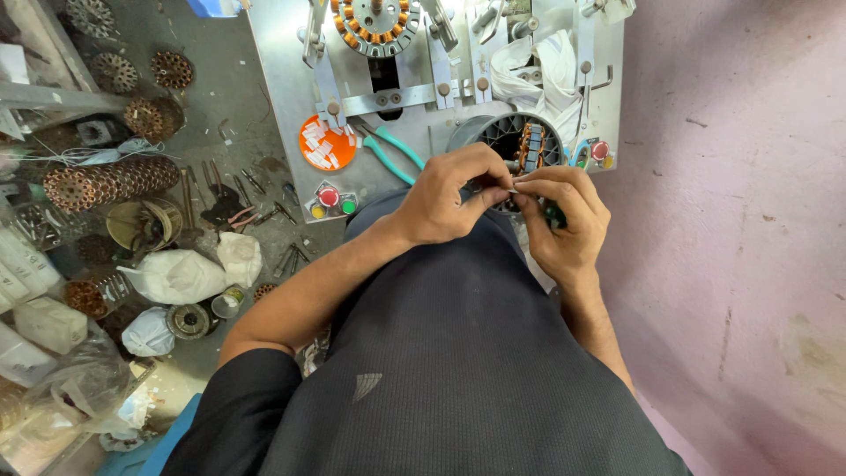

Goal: The person wires and repairs a motor stator using a screwdriver and scissors at a workbench, handling small components and wires.

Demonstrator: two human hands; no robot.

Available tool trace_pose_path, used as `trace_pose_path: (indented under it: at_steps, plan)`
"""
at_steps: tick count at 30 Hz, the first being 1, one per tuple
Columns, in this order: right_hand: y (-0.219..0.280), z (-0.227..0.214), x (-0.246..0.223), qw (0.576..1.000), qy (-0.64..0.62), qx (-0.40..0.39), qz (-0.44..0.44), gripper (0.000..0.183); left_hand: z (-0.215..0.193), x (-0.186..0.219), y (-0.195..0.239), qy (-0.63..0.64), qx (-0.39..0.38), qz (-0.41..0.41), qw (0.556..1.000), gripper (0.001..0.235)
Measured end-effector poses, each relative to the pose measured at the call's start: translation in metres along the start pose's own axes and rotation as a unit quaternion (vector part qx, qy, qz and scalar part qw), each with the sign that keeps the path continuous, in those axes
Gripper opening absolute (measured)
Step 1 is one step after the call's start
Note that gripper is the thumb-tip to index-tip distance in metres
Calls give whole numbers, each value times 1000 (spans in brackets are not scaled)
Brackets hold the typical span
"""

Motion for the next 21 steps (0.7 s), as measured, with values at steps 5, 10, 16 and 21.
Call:
trace_pose_path:
  at_steps: [5,10,16,21]
  plan:
    - [7,8,7,998,-40,-6,54,15,8,-1,0,-44,-12,17,999,18]
    - [27,9,27,969,-149,46,193,11,12,-9,-5,3,-39,-22,999,15]
    - [49,-2,42,933,-203,88,285,9,12,-2,-8,29,-54,26,998,14]
    - [38,-8,27,978,-128,45,161,18,18,-13,-10,20,-61,1,998,13]
Point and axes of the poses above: each hand's wrist, its own y-axis away from the middle knuckle, its own z-axis out of the palm, x = y × z, the point moved 7 cm from there along -y, towards the middle knuckle, and after that the axes turned 14 degrees about -z, right-handed, at the moved point
